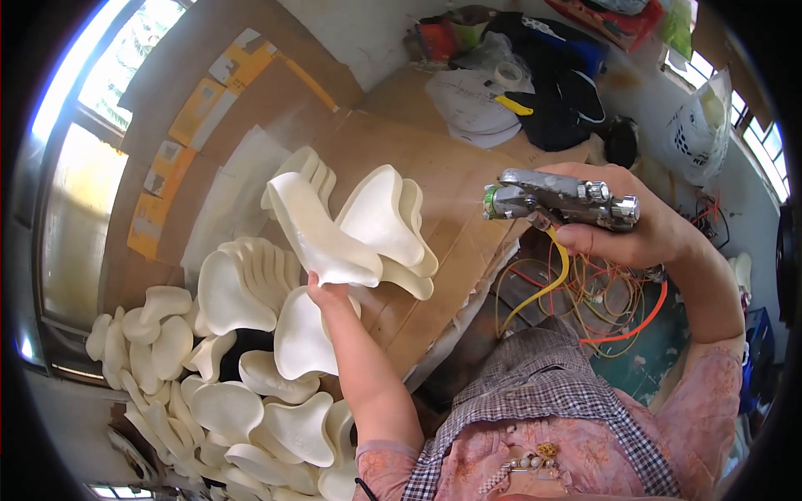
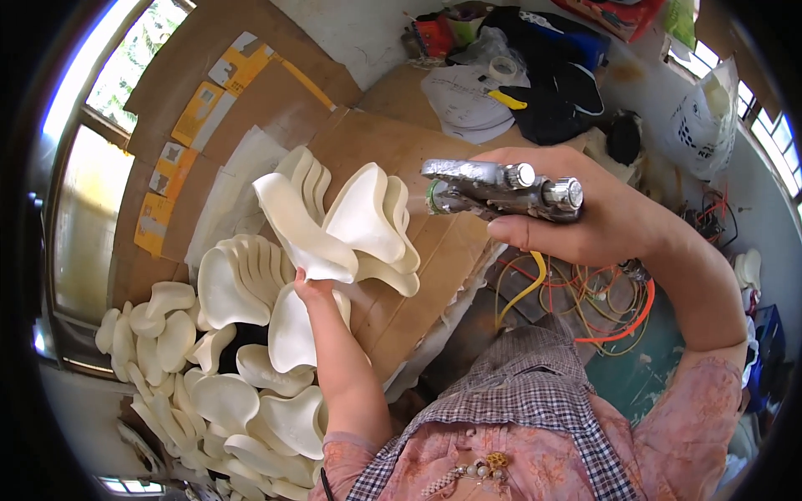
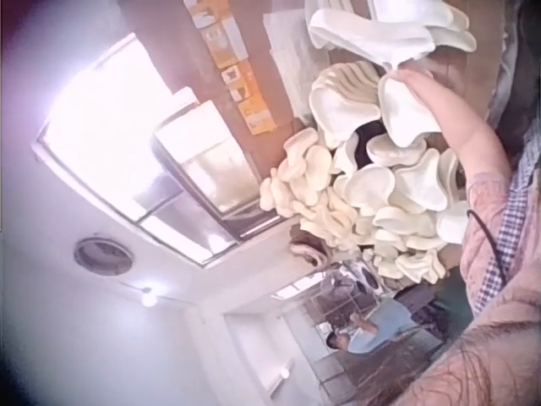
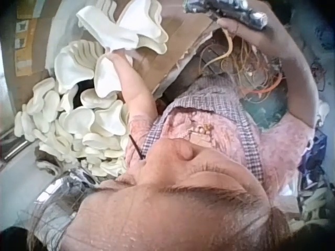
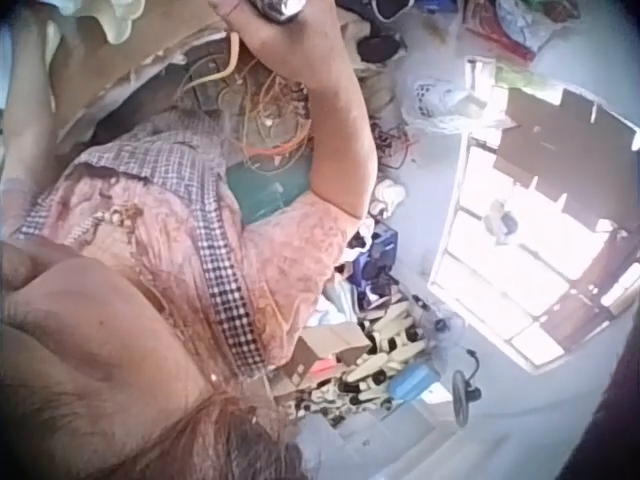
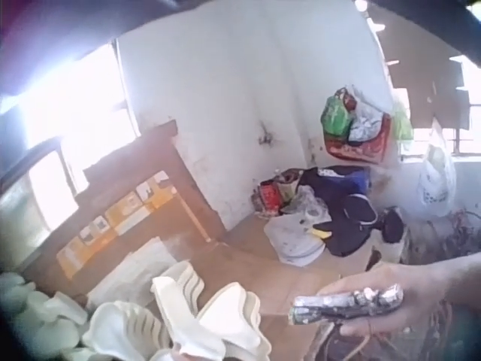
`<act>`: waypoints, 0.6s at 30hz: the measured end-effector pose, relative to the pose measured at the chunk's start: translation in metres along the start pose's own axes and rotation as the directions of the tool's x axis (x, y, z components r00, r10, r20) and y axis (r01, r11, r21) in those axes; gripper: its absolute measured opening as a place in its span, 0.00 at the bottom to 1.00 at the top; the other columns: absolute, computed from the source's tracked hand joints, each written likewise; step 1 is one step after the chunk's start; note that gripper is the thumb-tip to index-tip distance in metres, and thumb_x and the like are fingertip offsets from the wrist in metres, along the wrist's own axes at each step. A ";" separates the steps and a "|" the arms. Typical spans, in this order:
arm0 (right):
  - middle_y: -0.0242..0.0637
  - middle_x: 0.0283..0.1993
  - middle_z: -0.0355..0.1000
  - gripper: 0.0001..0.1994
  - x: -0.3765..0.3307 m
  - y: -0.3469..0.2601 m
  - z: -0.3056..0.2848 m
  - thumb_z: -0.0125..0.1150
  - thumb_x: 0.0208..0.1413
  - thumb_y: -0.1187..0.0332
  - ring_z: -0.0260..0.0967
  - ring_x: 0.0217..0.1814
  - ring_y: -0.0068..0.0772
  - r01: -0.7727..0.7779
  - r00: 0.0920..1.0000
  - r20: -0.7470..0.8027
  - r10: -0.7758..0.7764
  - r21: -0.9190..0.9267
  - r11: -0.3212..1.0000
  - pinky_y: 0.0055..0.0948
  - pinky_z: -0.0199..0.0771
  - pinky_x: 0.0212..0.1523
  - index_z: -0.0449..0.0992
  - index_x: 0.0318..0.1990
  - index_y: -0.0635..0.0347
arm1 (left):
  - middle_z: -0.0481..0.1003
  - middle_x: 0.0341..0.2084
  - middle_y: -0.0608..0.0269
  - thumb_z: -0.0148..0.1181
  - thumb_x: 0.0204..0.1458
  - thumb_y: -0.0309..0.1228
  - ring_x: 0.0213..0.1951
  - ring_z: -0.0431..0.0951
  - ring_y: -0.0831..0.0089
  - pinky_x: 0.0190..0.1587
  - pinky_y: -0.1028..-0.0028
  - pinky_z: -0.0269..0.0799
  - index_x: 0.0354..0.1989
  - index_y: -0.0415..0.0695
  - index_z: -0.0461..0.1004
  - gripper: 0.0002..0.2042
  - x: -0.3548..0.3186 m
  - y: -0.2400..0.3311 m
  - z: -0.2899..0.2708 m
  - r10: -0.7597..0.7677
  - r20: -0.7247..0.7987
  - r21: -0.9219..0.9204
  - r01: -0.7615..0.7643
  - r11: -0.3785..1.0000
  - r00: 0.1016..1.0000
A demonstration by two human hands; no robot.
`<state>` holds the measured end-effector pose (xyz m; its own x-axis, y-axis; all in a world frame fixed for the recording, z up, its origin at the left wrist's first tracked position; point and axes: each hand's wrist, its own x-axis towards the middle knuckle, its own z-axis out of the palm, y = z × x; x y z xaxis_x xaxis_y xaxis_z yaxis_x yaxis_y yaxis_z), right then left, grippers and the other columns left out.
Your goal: Sort and pack white foam pieces into a cardboard box.
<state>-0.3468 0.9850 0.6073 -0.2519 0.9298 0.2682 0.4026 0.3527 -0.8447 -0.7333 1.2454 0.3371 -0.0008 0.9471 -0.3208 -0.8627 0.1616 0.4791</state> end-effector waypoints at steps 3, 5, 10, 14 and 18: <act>0.31 0.35 0.68 0.24 -0.003 0.004 -0.005 0.60 0.47 0.74 0.61 0.33 0.18 0.064 0.998 0.017 -0.063 -0.049 0.997 0.19 0.64 0.37 0.64 0.54 0.70 | 0.59 0.58 0.52 0.28 0.57 0.39 0.59 0.60 0.52 0.61 0.50 0.53 0.60 0.39 0.55 0.25 0.006 -0.007 0.008 -0.079 0.005 0.031 0.079 0.996 0.997; 0.32 0.35 0.68 0.24 0.001 0.006 0.000 0.60 0.47 0.72 0.62 0.33 0.18 -0.051 0.998 -0.020 0.052 0.044 0.998 0.20 0.65 0.37 0.64 0.53 0.69 | 0.60 0.58 0.52 0.29 0.57 0.39 0.58 0.61 0.52 0.60 0.50 0.54 0.60 0.39 0.55 0.25 0.010 0.005 0.000 -0.070 -0.002 0.052 0.071 0.996 0.998; 0.31 0.35 0.67 0.29 -0.002 0.021 0.026 0.60 0.47 0.68 0.63 0.32 0.20 -0.110 0.994 0.049 0.101 0.219 0.970 0.20 0.65 0.35 0.61 0.57 0.66 | 0.73 0.40 0.51 0.50 0.48 0.34 0.38 0.76 0.54 0.36 0.56 0.75 0.45 0.34 0.69 0.18 0.050 0.027 -0.042 0.085 -0.141 0.723 0.044 0.690 0.986; 0.34 0.33 0.69 0.32 -0.032 0.049 0.039 0.62 0.47 0.64 0.67 0.34 0.25 -0.256 0.958 -0.052 0.282 0.289 0.923 0.24 0.69 0.38 0.58 0.59 0.67 | 0.71 0.24 0.59 0.53 0.42 0.34 0.26 0.71 0.67 0.26 0.61 0.69 0.27 0.41 0.71 0.09 -0.009 -0.027 0.060 0.260 -0.163 0.739 -0.056 0.671 0.952; 0.34 0.33 0.70 0.15 -0.020 0.072 0.075 0.59 0.50 0.67 0.67 0.33 0.24 -0.312 0.950 0.102 0.295 0.280 0.908 0.22 0.66 0.35 0.69 0.43 0.66 | 0.71 0.27 0.62 0.51 0.48 0.34 0.29 0.70 0.72 0.33 0.71 0.68 0.35 0.39 0.71 0.11 -0.105 0.057 -0.017 0.584 -0.080 0.644 -0.406 0.649 0.808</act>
<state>-0.3783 0.9840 0.5060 -0.2102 0.9768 -0.0417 0.1978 0.0007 -0.9802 -0.7910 1.1502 0.3847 -0.5450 0.8373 -0.0441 -0.2336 -0.1012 0.9670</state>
